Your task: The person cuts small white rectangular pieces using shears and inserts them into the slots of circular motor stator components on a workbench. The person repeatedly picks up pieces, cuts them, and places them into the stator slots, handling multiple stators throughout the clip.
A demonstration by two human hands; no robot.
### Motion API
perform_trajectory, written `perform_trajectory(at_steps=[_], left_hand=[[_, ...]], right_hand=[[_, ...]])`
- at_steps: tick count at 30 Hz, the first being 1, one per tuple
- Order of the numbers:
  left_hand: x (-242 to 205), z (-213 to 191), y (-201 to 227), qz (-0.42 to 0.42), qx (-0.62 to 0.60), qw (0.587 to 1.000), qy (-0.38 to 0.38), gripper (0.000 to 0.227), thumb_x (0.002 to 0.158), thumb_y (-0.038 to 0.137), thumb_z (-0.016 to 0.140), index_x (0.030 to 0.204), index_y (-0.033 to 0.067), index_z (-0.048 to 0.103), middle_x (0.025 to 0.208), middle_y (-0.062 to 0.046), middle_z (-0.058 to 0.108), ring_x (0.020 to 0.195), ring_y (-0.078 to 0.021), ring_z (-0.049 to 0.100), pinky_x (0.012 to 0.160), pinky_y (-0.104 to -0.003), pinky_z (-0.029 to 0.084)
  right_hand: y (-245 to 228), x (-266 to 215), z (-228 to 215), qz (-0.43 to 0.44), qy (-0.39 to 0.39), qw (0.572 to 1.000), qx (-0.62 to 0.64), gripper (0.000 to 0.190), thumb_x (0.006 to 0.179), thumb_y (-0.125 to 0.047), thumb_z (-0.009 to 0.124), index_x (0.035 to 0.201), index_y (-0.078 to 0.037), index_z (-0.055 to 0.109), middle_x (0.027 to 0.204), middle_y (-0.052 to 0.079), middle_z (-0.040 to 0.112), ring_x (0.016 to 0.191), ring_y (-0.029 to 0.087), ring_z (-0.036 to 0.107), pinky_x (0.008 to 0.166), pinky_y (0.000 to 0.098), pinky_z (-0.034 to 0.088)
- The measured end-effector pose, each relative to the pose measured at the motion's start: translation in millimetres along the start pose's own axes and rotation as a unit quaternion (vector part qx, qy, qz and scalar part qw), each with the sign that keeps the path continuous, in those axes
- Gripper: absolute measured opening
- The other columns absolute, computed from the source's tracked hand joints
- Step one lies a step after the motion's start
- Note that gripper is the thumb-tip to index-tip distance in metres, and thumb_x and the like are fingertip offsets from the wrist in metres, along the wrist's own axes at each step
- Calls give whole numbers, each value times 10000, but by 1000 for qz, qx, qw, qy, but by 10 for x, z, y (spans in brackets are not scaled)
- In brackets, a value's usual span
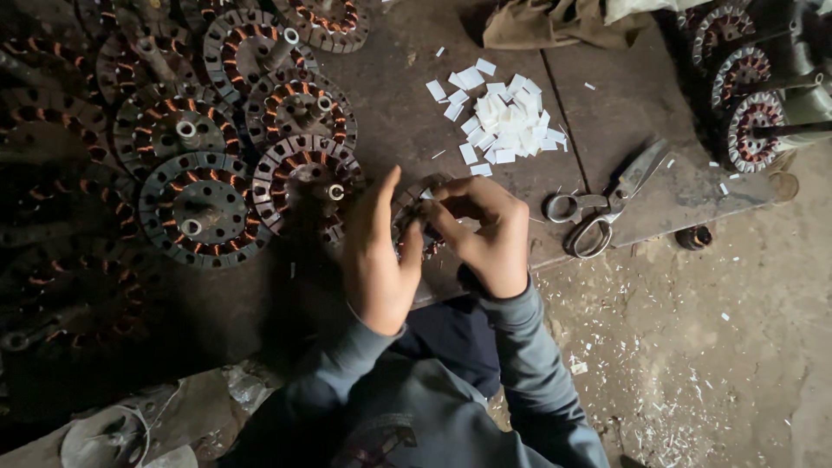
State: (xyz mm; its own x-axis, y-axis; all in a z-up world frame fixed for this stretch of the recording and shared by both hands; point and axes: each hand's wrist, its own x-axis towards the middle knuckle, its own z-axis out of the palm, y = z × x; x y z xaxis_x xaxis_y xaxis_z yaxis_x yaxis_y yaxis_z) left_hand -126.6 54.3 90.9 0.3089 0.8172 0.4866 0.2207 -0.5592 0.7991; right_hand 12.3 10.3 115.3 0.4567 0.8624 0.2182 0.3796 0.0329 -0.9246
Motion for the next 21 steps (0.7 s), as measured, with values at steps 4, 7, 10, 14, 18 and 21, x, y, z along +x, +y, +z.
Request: perform_trajectory(at_steps=[4,7,10,14,18,21], left_hand=[[-12,64,-135,-44,-101,993,-44,479,916,-45,636,1385,6,557,1278,-216,672,1193,-358,686,1013,-402,542],[-103,62,-82,-62,-108,991,-47,518,856,-91,615,1361,14,575,1270,-206,673,1183,-359,687,1002,-401,543],[-206,24,5,-34,-123,989,-70,555,830,-120,589,1366,23,577,1295,-193,663,1223,-370,661,1030,-412,531],[-262,2,105,3,-113,989,-94,561,836,-126,589,1368,49,594,1295,-159,666,1219,-358,645,1034,-418,523],[-194,-14,160,24,-134,983,-125,510,879,-109,606,1365,42,589,1293,-165,657,1192,-354,640,1018,-428,518],[-152,-38,163,12,-145,980,-136,450,920,-74,643,1352,48,606,1272,-155,671,1173,-344,657,991,-409,531]], right_hand=[[-147,-10,-31,-51,-9,994,-91,118,875,30,759,981,30,708,872,84,707,772,118,737,683,240,560],[-319,-120,-83,-70,-11,986,-150,189,838,60,742,1023,32,718,881,113,688,763,157,715,692,251,545],[-430,-341,-96,-76,20,982,-174,200,840,60,732,1037,24,717,938,112,702,813,146,727,731,248,557],[-362,-583,-125,-20,86,986,-140,165,896,61,712,1058,31,717,940,80,717,787,108,706,720,241,551],[-149,-561,-318,169,65,974,135,124,887,59,760,964,36,665,835,46,673,710,73,600,621,231,472],[-16,-523,-375,172,39,967,186,146,845,73,754,910,13,637,821,51,683,685,88,625,611,239,501]])
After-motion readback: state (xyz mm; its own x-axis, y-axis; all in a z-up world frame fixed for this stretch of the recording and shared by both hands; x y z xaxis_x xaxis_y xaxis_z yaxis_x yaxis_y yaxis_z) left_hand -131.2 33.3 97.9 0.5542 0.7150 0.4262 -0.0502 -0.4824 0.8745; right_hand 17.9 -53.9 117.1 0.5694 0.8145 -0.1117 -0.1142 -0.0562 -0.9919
